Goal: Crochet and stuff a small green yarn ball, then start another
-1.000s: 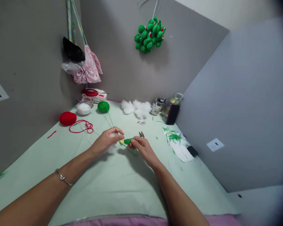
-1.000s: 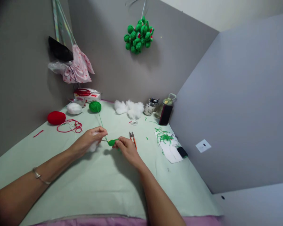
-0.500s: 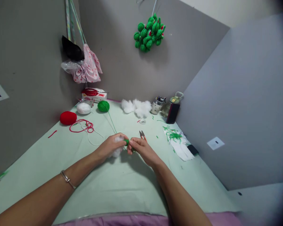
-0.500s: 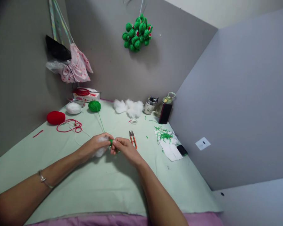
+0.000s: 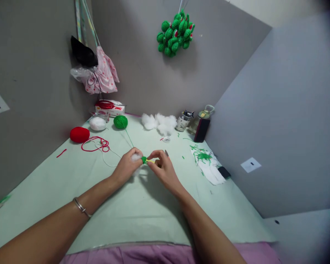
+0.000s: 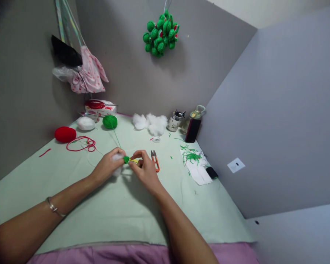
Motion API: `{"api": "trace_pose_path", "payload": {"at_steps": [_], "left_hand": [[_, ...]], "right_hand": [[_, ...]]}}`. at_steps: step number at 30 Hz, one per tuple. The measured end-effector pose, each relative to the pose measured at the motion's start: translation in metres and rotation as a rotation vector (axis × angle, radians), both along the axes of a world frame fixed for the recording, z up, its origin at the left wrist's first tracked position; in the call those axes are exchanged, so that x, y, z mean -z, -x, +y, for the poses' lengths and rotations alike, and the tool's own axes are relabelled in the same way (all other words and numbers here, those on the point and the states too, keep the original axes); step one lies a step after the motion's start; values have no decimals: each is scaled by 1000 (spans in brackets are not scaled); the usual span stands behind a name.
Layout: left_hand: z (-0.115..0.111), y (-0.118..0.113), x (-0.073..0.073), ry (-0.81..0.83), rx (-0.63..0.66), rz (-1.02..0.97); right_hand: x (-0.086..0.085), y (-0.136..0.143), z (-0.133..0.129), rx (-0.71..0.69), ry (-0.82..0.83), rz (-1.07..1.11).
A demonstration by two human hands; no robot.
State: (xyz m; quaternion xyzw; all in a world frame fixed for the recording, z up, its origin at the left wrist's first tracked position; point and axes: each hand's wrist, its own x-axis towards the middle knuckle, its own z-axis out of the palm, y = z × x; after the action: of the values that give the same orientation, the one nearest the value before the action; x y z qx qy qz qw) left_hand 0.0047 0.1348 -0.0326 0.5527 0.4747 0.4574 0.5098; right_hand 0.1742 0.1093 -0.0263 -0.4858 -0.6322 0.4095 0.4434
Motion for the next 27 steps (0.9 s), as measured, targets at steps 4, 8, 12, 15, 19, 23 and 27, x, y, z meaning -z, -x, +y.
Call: {"api": "trace_pose_path", "payload": {"at_steps": [4,8,12,15,19,23,27], "left_hand": [[-1,-1,-2,57,36,-95],[4,5,-7,162,87,-279],[9,7,-10,224,24,-462],[1,-2,-5,266,50,-512],[-16,-18,4,276,170,-531],[-16,-13,5,251,256,-460],[2,6,-2,202,216,-362]], "right_hand": [[6,0,1,-43,-25,-239],[5,-2,4,-35,5,-200],[0,0,1,-191,88,-140],[-1,6,-1,-281,131,-81],[3,6,5,-158,139,24],[6,-2,10,-52,159,73],[5,-8,11,35,168,61]]}}
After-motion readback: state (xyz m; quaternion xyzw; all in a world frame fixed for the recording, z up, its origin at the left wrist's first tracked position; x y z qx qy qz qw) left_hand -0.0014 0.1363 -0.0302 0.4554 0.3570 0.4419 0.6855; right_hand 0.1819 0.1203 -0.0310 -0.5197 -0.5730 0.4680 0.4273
